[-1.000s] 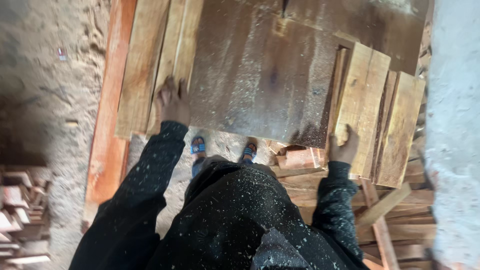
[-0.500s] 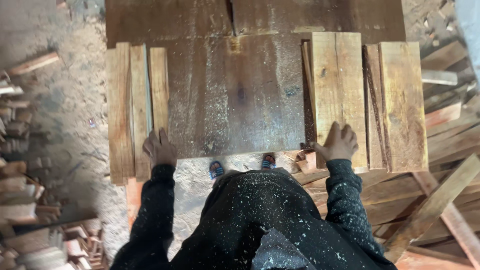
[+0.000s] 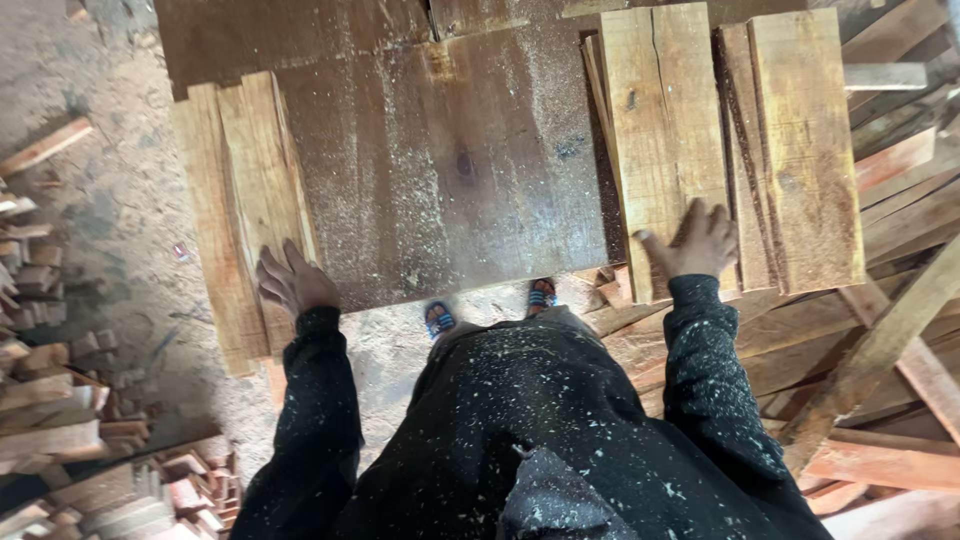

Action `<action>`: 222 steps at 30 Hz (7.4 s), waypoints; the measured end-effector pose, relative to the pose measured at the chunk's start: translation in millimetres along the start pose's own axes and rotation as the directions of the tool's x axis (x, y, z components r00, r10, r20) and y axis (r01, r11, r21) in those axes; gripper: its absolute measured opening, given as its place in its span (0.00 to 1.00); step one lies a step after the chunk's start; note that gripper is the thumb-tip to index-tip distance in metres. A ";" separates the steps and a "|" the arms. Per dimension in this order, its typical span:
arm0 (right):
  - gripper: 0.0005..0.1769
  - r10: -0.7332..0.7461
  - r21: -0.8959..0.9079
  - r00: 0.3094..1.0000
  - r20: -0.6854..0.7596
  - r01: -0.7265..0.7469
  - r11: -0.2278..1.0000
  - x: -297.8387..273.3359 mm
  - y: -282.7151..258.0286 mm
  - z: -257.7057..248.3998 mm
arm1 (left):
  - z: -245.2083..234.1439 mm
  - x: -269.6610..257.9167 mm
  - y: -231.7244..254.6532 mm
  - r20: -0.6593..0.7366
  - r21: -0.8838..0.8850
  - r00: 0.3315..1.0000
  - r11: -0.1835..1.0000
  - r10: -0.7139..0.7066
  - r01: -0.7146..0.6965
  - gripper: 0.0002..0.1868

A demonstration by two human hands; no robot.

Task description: The person uses a table saw to cut wooden planks into smaller pieces. They guide each plank through the saw blade, then move the cut pieces to a stack on the right side of the table.

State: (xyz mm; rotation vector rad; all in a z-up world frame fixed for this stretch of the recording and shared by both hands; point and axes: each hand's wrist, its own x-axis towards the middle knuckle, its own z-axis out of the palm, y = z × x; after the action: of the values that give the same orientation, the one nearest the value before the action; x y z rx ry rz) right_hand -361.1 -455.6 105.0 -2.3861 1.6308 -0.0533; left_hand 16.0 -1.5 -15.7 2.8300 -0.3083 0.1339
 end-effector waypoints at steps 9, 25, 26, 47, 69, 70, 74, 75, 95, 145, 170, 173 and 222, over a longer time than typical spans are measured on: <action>0.51 0.180 0.155 0.976 0.119 -0.197 0.968 60.0 77.3 19.2 | -42.0 -18.8 79.9 -0.061 -0.083 0.985 0.983 0.160 -0.165 0.38; 0.32 0.112 0.552 0.990 -0.090 -0.044 0.833 3.8 5.7 79.3 | 7.5 -145.8 253.3 0.739 -0.647 0.414 0.730 0.531 0.219 0.50; 0.30 0.083 0.613 0.992 -0.094 -0.008 0.790 -4.2 -6.9 83.6 | 3.2 -147.7 243.3 0.664 -0.675 0.510 0.732 0.547 0.093 0.51; 0.58 -0.645 0.125 0.633 0.428 0.665 0.736 -85.9 -124.3 85.4 | -16.0 -161.7 109.6 0.486 -0.242 0.661 0.815 0.571 -0.526 0.63; 0.73 -0.661 -0.043 0.627 0.413 0.738 0.673 -64.5 -122.6 112.6 | 2.1 -82.9 122.2 0.525 -0.197 0.583 0.755 0.620 -0.626 0.68; 0.73 -0.660 -0.043 0.627 0.414 0.738 0.674 -61.4 -124.2 113.1 | 2.8 -80.3 123.2 0.525 -0.199 0.588 0.760 0.615 -0.618 0.68; 0.73 -0.684 -0.020 0.612 0.398 0.751 0.660 -46.9 -130.2 112.5 | 3.2 -68.5 130.0 0.554 -0.186 0.579 0.767 0.598 -0.614 0.68; 0.73 -0.684 -0.017 0.610 0.400 0.751 0.660 -46.6 -129.4 112.6 | 2.5 -68.2 130.8 0.561 -0.183 0.572 0.763 0.599 -0.620 0.68; 0.76 -0.653 -0.043 0.616 0.440 0.741 0.670 23.0 -178.0 111.3 | -1.6 4.4 170.8 0.583 -0.071 0.600 0.770 0.548 -0.634 0.70; 0.79 -0.549 -0.223 0.657 0.517 0.722 0.655 290.5 -401.4 91.6 | 52.3 301.0 296.5 0.591 0.054 0.646 0.776 0.482 -0.628 0.52; 0.64 -0.360 -0.101 0.871 0.336 0.413 0.905 235.3 -348.2 62.2 | 44.2 249.2 234.6 0.467 0.023 0.883 0.998 0.045 -0.064 0.59; 0.65 -0.336 -0.091 0.876 0.346 0.388 0.917 124.1 -269.9 53.6 | 9.6 150.7 190.9 0.577 0.189 0.816 0.978 -0.034 -0.093 0.57; 0.69 -0.742 -0.041 0.477 0.471 0.852 0.522 -55.5 -170.4 83.9 | -3.5 -67.5 158.3 0.545 -0.253 0.448 0.649 0.708 -0.717 0.65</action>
State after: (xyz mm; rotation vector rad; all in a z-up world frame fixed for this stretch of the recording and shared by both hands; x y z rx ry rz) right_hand -212.1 -330.7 68.3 -2.8938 0.1992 0.4953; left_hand -85.4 -135.1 23.0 2.4378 -1.6563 -0.6347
